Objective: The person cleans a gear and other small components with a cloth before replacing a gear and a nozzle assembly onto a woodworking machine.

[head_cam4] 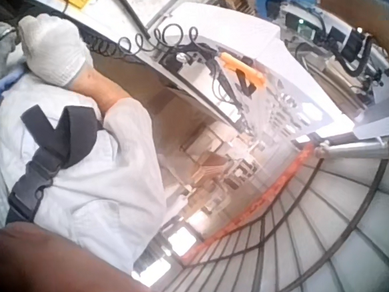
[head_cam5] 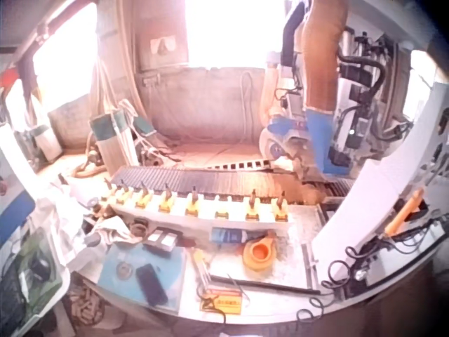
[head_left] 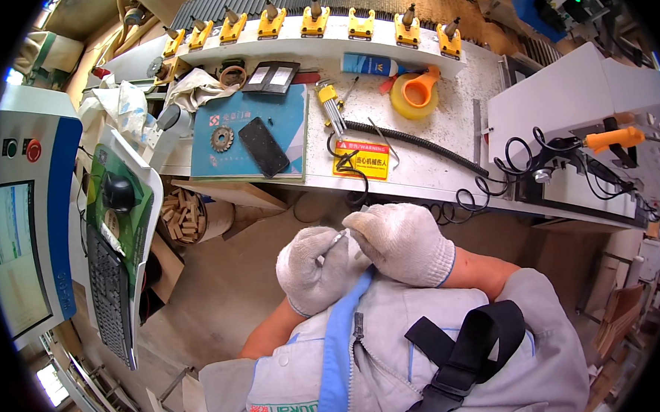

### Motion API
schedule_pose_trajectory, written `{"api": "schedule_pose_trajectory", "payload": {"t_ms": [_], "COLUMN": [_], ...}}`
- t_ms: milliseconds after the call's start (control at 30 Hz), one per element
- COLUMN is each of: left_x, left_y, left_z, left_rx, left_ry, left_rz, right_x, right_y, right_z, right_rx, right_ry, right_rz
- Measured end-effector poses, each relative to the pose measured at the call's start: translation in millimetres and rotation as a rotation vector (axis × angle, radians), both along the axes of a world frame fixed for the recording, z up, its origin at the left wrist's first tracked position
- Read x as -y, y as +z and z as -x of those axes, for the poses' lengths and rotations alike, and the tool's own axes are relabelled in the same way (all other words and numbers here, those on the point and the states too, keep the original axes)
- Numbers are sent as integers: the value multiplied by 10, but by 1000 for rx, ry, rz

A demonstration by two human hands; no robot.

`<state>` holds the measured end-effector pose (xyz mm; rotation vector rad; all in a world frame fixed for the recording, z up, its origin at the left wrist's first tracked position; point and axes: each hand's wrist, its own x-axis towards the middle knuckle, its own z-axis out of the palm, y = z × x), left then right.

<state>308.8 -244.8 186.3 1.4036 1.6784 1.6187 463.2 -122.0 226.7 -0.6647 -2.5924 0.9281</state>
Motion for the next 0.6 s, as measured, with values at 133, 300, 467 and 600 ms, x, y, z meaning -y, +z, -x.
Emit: {"api": "schedule_pose_trajectory", "payload": {"t_ms": [133,300,467,600], "left_x": [-22,-79,-103,-65], "left_y": [7,97,287,289], "left_z": [-20,42,82,132], "left_rx": [-61,-320,-566,-744], "left_ry": [-6,-85,-216,-331], "left_rz": [7,-30,95,193], "right_x": [11,-60,-169,-187], "right_y": [26,60,-1,5], "right_z": [-33,-86,-138,-136], "right_rx": [14,-121,-42,44], "right_ry": [25,-46,79,152], "right_rz": [-30,242,283,225]}}
